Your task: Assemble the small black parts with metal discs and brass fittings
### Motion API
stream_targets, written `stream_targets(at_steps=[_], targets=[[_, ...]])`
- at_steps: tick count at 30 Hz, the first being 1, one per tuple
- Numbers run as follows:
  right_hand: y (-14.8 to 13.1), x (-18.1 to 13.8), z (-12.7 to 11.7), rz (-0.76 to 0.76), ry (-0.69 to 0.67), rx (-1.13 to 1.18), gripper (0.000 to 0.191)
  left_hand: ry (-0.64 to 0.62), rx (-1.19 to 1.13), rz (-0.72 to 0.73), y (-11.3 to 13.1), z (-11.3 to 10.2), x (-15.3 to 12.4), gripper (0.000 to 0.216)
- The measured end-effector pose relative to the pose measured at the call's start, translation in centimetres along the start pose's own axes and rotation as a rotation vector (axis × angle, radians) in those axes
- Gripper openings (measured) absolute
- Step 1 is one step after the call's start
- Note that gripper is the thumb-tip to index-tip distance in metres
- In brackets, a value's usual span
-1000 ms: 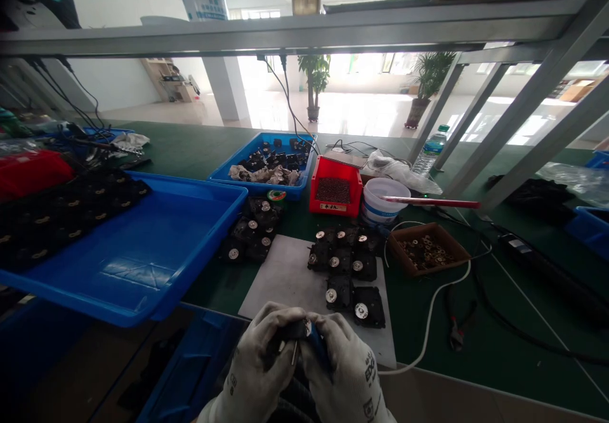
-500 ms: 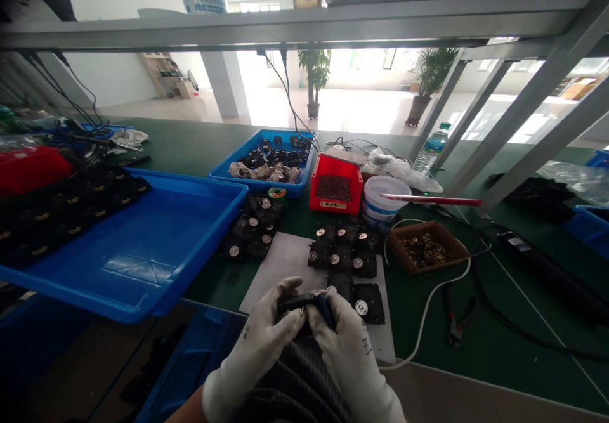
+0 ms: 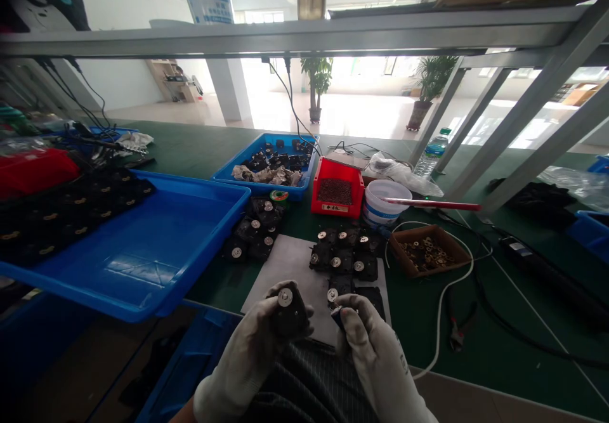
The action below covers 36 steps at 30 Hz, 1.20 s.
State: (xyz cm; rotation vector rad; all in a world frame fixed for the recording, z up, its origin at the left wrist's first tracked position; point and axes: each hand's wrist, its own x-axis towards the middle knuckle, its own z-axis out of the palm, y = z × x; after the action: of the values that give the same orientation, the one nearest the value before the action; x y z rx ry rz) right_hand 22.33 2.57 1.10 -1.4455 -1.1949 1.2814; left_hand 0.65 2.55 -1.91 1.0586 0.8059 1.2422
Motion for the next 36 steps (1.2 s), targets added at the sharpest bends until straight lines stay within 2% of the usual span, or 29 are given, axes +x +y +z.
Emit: stream_targets(at_steps=[3,7,11,17,26,36], targets=[[0.3,0.2,-0.6,0.009,-0.001,0.001,0.049,-0.063,-0.217,-0.188,0.5,0.2,-0.4,0.034],[0.1,0.0,-0.5,-0.058,0.103,-0.067,0.047,-0.053,-0.187,-0.383,1.5,1.0,-0.2,0.043],[-1.0,-0.9,1.2,-0.137,0.177,-0.131,0.044,-0.031,-0.006,-0.338,2.1,1.4,0.0,0.051],[-2.4,-2.1,3.4,-0.148,0.115,-0.193,0.034,-0.063,0.086,-0.340,3.2,1.3,-0.3,0.051],[-2.9,-2.4,3.5,-0.134,0.056,-0.262,0.031,-0.092,0.084,-0.355,3.1,1.1,-0.7,0.054],[-3.0,-2.5,3.6,-0.121,0.043,-0.313,0.029,-0.095,0.183,-0.337,3.5,1.2,-0.5,0.054]])
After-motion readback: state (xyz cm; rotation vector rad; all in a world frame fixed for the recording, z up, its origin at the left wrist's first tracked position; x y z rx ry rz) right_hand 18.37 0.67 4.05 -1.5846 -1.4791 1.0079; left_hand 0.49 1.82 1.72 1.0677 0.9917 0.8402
